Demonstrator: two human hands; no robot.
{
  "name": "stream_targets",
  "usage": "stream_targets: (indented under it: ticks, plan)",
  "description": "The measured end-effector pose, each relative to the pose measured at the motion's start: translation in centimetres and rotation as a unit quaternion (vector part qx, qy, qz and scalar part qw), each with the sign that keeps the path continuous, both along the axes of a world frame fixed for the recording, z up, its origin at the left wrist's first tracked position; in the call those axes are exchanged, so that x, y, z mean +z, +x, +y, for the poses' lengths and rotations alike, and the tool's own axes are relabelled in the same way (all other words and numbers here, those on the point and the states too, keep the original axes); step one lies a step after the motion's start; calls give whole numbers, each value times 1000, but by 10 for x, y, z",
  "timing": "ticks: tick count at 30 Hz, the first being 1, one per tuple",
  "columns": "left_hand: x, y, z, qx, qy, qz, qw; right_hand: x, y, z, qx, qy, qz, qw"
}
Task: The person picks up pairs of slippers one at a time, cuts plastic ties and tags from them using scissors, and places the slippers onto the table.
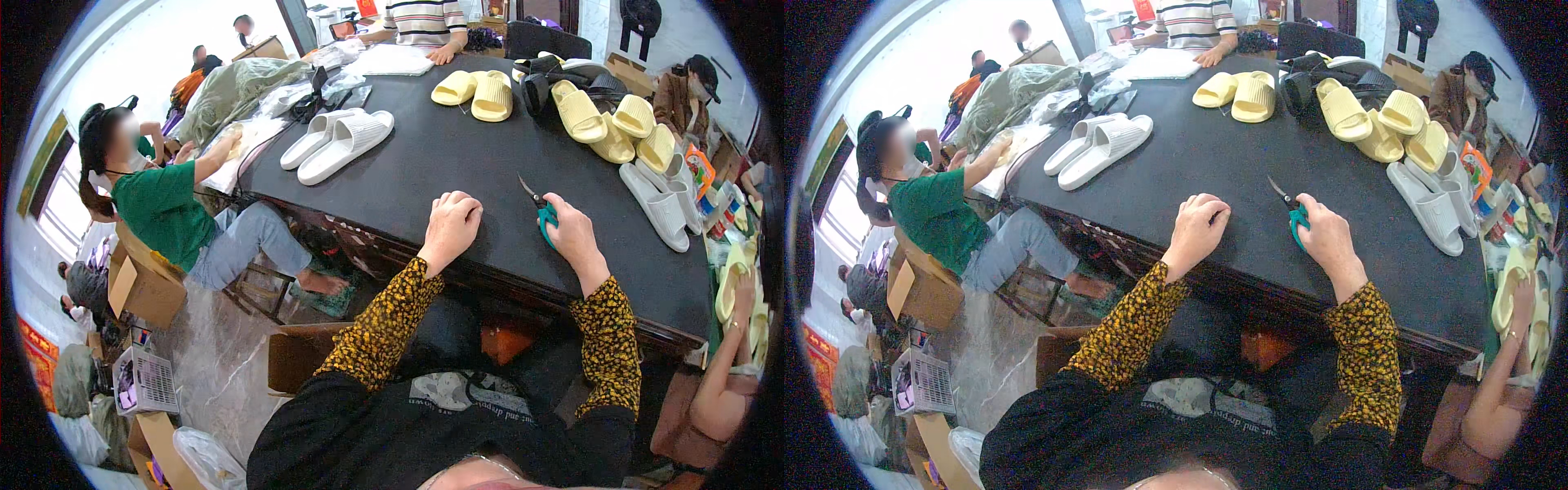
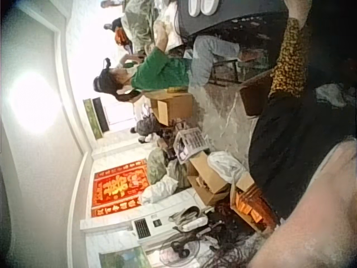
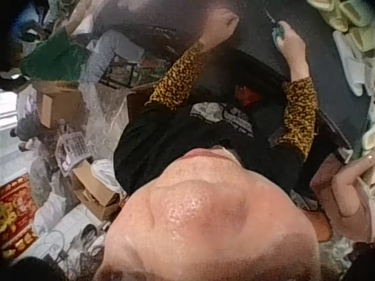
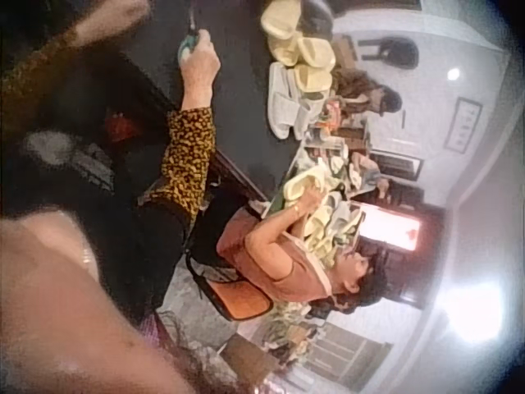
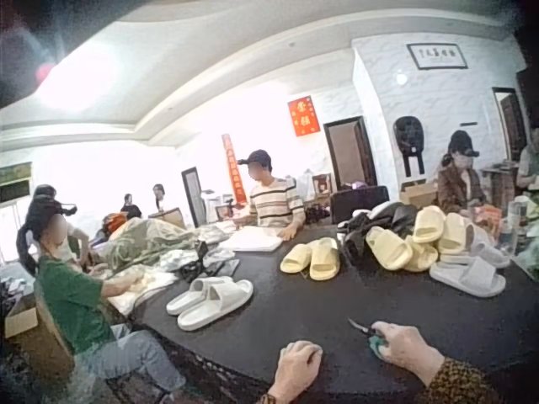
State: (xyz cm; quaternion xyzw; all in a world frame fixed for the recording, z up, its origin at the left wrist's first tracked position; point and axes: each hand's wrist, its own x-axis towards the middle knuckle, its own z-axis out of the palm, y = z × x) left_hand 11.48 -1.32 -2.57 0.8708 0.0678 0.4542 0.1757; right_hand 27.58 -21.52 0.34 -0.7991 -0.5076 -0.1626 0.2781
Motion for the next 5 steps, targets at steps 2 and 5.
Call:
stream_targets:
  ticks: [2,5]
  plan:
    - [0,0,0,5,1,6,1000,2,-1,0,-3,-10,8,1000]
    - [0,0,1,3,-3,6,1000,1,-1,1,-5,-9,9,1000]
